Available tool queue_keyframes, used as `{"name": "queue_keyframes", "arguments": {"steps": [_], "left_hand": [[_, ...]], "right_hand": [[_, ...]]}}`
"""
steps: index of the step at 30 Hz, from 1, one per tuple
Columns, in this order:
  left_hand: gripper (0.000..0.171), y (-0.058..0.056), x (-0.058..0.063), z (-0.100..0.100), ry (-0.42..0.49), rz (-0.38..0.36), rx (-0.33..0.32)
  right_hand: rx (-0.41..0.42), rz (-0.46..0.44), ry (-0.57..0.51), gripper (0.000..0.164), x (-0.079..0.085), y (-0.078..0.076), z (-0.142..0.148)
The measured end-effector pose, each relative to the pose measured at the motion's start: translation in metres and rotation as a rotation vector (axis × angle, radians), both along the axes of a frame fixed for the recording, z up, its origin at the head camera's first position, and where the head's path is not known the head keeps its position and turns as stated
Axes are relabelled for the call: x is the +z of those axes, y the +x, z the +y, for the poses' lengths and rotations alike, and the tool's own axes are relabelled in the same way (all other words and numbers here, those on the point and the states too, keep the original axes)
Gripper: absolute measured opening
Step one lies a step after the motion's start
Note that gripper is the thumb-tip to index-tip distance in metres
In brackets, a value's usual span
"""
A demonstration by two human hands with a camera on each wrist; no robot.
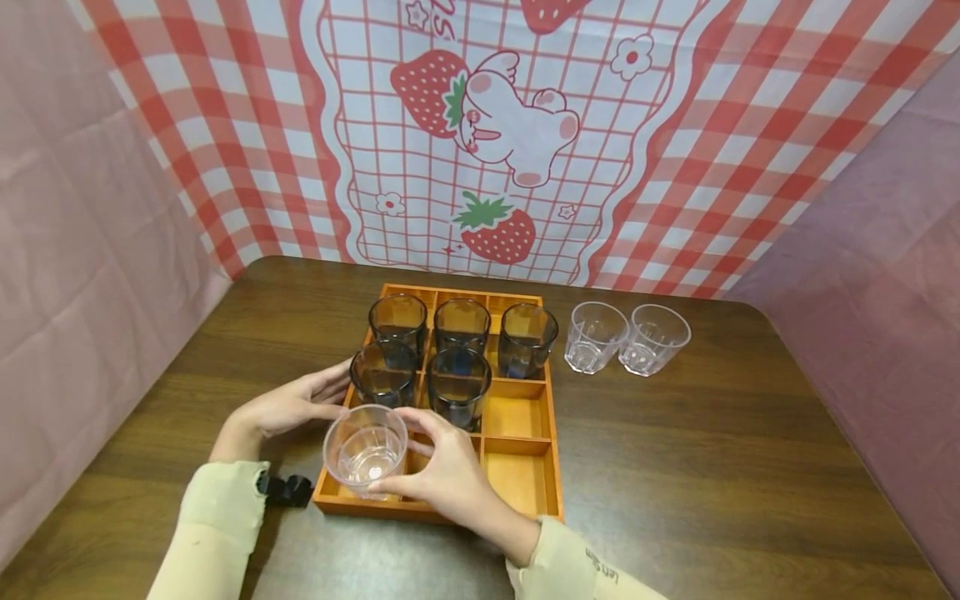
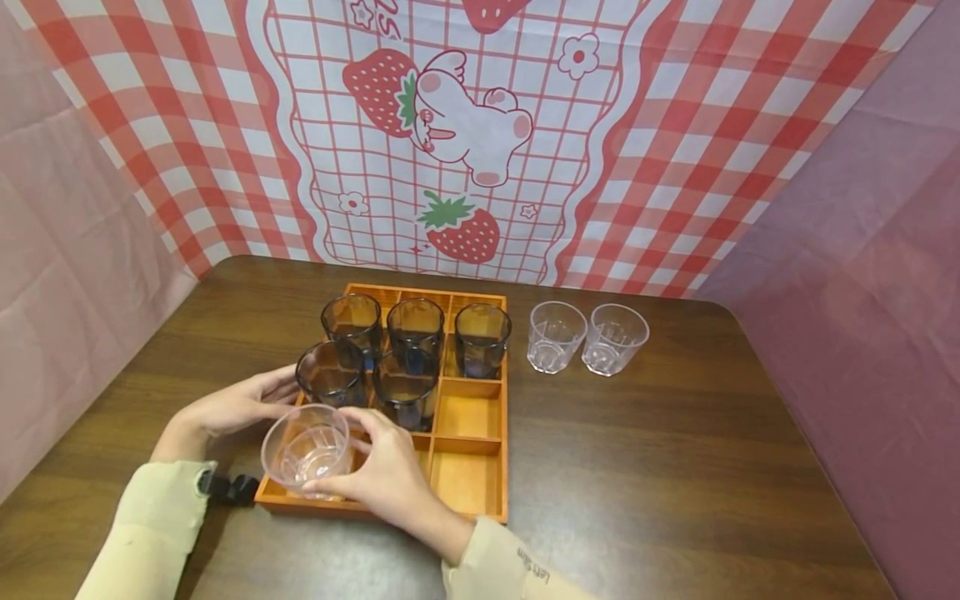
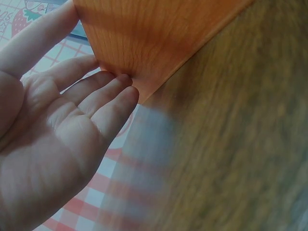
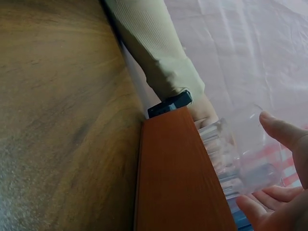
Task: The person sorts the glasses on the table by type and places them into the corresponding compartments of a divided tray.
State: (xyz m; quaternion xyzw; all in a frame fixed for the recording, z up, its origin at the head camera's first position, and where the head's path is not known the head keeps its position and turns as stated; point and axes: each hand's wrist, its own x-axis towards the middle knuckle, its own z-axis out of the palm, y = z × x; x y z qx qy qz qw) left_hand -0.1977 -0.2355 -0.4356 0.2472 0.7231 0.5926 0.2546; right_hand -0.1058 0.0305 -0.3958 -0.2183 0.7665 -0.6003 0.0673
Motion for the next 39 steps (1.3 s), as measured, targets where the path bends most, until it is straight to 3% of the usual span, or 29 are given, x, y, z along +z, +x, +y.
{"name": "queue_keyframes", "arguments": {"steps": [21,39], "left_hand": [[0.086,0.001,0.002,0.001,-0.018,0.001,0.005],[0.085,0.0,0.0,-0.001,-0.001,0.003,-0.009]], "right_hand": [[-0.019,0.03,0.146,0.073,-0.008,-0.001,-0.003],[0.02,0.073,0.288,0.081,0.003,0.002,0.005]]}}
